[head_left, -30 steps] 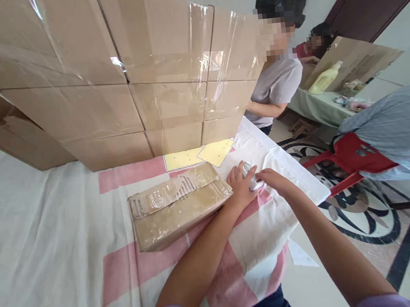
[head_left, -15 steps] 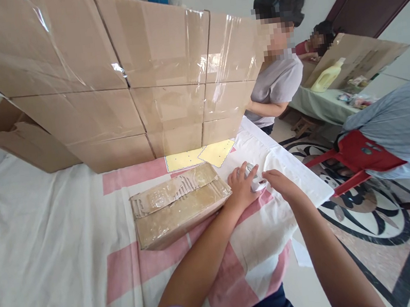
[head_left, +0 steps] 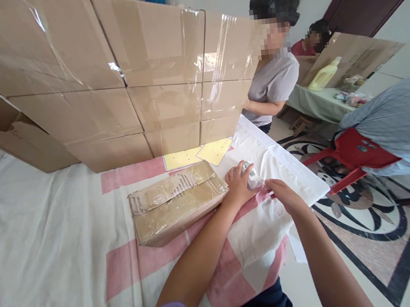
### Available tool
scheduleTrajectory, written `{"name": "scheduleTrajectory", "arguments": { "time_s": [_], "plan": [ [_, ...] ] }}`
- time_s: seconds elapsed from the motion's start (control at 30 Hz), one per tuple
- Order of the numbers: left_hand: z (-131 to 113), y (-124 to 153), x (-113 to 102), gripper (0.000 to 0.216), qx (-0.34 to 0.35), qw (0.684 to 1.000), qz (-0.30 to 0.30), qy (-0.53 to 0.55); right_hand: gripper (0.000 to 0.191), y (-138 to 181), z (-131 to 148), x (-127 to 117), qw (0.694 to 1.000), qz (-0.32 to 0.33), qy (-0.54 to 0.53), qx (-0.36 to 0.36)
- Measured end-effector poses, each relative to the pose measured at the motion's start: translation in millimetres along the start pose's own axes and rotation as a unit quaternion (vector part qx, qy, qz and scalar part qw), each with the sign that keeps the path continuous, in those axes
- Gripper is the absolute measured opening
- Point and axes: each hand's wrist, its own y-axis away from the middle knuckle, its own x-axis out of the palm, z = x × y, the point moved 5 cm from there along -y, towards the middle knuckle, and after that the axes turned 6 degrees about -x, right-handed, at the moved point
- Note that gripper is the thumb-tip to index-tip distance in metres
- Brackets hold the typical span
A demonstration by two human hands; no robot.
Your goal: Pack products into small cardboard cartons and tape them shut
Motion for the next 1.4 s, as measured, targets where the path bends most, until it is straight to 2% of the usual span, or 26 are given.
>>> {"name": "scheduleTrajectory", "arguments": {
  "time_s": [0.17, 0.43, 0.73, 0.93, 1.17, 1.23, 1.4],
  "plan": [
    [-0.4, 0.2, -0.4, 0.077, -0.002, 1.000, 0.001, 0.004, 0.039, -1.1, -5.2, 6.8, 0.997, 0.036, -0.062, -0.002],
    [-1.0, 0.2, -1.1, 0.080, 0.002, 1.000, -0.002, -0.008, 0.042, -6.8, -17.6, 10.6, 0.994, 0.034, -0.103, 0.000],
    [-1.7, 0.6, -2.8, 0.078, 0.007, 1.000, -0.003, -0.017, 0.040, -6.5, -20.3, 10.0, 0.993, 0.042, -0.104, -0.026],
    [-1.4, 1.0, -1.2, 0.077, 0.008, 1.000, 0.003, -0.029, 0.042, -14.0, -29.6, 12.9, 0.996, 0.021, -0.086, -0.033],
    [-3.8, 4.8, -5.8, 0.079, 0.027, 0.999, -0.017, -0.033, 0.046, -16.5, -30.9, 16.1, 0.996, 0.019, -0.074, -0.042],
    [-8.1, 7.2, -10.4, 0.073, 0.061, 0.997, -0.032, -0.031, 0.047, -15.7, -30.9, 16.8, 0.996, 0.020, -0.073, -0.044],
    [-16.5, 11.3, -16.8, 0.029, 0.145, 0.988, -0.051, -0.013, 0.047, -15.1, -34.4, 18.7, 0.996, 0.019, -0.077, -0.044]
  ]
}}
